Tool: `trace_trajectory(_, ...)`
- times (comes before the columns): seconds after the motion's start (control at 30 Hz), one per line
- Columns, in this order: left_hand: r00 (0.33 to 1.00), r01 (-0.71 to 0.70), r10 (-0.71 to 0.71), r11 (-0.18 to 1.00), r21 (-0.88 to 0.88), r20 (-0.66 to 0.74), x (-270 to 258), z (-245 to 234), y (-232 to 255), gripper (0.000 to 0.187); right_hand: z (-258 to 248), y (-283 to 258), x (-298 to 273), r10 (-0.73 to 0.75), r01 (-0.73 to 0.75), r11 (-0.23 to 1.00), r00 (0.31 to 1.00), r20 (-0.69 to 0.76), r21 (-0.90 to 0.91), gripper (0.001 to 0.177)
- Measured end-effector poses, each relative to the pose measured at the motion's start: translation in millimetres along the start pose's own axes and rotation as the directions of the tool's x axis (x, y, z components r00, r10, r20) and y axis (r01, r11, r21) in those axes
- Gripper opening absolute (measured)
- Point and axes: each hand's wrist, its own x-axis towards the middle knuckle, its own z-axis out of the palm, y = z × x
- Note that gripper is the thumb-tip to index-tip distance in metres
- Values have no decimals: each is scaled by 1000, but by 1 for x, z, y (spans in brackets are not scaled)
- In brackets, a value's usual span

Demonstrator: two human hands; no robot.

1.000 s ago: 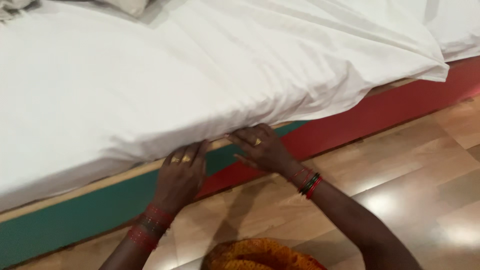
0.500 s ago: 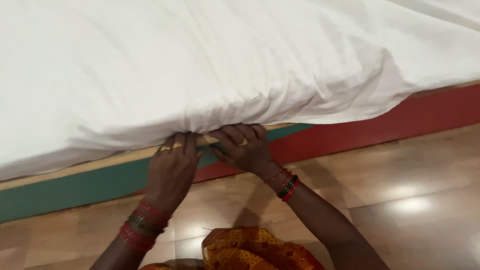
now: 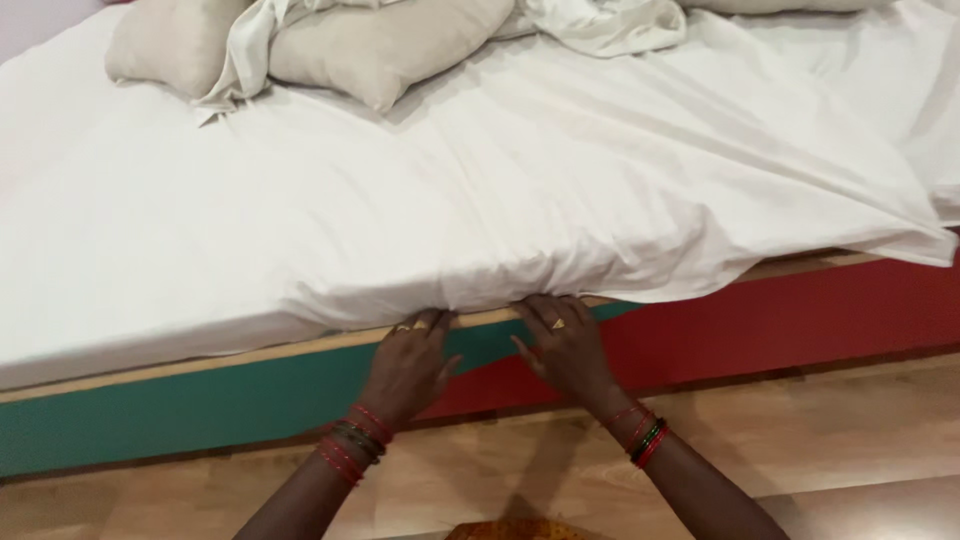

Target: The person tucks the edges of a white bedsheet under the mattress and arranges pillows on the bed by hand.

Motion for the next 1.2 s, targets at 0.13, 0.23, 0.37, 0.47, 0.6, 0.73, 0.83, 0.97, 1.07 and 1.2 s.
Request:
trace_trajectory(0.13,999,26,-27,999,37,33,3,1,2,68,20,4,0,22,-21,997,1000,11,-68,49)
trace_trajectory(0.23,990,72,-75,997,29,116,2,0,4,69,21,-1,3,47,-44,994,998,32,-100,49)
trace_trajectory(0.37,988,26,-20,999,-38,153,9,-7,-6,51,2,-22,17,82,-69,984,994,76,-167,55)
trace_trajectory(0.47,1000,-26,27,987,-160,3,17,2,-10,30,-12,-23,22,78,-70,995,990,115,-69,55)
trace_trajectory(0.6,994,-86,57,931,-355,-92,39,24,4,33,-30,-4,3,-97,83,992,982,160,94,60)
trace_trajectory(0.73,989,9,41,943,-333,143,47,21,-1,48,-35,15,-8,28,-37,998,990,138,60,44)
trace_trajectory(0.83,981,-33,90,952,-305,173,44,21,6,63,-47,23,-1,111,-101,993,978,179,-68,41)
trace_trajectory(0.97,961,-8,95,947,-321,258,44,15,9,78,-51,10,4,118,-95,990,962,246,-103,50)
trace_trajectory(1.07,958,18,74,949,-316,278,49,10,13,80,-48,3,6,126,-102,985,976,179,-138,57)
trace_trajectory(1.2,949,17,86,946,-325,302,62,0,11,73,-37,-6,11,136,-121,984,985,110,-130,65)
